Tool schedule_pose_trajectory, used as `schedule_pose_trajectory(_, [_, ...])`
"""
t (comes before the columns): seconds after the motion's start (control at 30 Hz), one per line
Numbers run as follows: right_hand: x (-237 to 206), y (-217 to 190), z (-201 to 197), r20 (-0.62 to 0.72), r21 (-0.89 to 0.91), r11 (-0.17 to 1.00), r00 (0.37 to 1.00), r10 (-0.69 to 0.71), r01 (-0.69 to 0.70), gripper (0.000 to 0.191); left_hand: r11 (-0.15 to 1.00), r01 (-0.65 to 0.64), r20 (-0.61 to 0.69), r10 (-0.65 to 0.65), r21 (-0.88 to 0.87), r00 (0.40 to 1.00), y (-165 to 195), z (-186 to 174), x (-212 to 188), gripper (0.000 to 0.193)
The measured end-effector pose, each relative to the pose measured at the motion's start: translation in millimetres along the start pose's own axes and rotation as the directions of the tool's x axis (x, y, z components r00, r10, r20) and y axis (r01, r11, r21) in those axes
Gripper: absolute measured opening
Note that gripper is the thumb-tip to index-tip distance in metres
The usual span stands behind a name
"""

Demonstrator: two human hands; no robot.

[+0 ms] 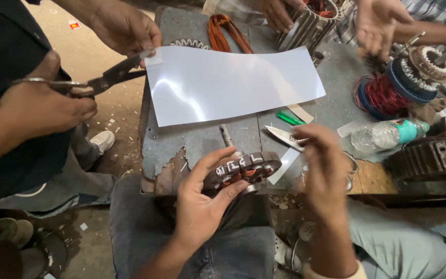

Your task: The person is repairing a motor stator by cutting strips of white insulating material and inserting them into the slots between copper windings. They use scissors to cut the material and a screwdriver to push it into place.

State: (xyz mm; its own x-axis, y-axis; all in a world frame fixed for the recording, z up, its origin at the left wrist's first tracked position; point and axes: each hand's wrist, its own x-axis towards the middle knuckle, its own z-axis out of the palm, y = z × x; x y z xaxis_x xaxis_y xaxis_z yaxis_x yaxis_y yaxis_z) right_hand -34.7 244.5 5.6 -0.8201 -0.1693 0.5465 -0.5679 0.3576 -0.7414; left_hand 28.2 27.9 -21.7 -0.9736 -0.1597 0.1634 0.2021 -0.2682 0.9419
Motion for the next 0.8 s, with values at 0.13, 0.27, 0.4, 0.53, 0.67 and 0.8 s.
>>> schedule_pose_trajectory(0.13, [31, 13, -48, 0.011, -0.731, 0.681, 0.998, 0.062, -0.034, 0.017, 0.988, -0.129, -0.075, 0.122, -0.085, 0.99, -2, 8, -4, 0.051])
schedule_pose_trajectory(0.27, [39, 31, -63, 0.115, -0.817, 0.575, 0.989, 0.089, 0.043, 0.019, 0.972, -0.217, -0.033, 0.22, 0.09, 0.975, 6, 10, 1, 0.051])
schedule_pose_trajectory(0.4, [42, 47, -59, 0.172, -0.822, 0.566, 0.975, 0.139, 0.065, 0.017, 0.868, -0.384, 0.072, 0.382, 0.314, 0.921, 16, 6, 5, 0.054])
schedule_pose_trajectory(0.53, [45, 53, -54, 0.218, -0.825, 0.548, 0.973, 0.079, 0.14, 0.012, 0.8, -0.409, 0.152, 0.383, 0.439, 0.911, 25, 2, 9, 0.057])
schedule_pose_trajectory(0.67, [34, 42, -57, 0.164, -0.854, 0.499, 0.986, -0.019, 0.151, 0.007, 0.818, -0.367, 0.169, 0.326, 0.442, 0.93, 30, -1, 15, 0.059])
schedule_pose_trajectory(0.8, [2, 20, -57, -0.061, -0.537, 0.843, 0.996, -0.069, 0.025, 0.017, 0.882, -0.262, 0.153, 0.218, 0.393, 0.964, 30, -7, 17, 0.052])
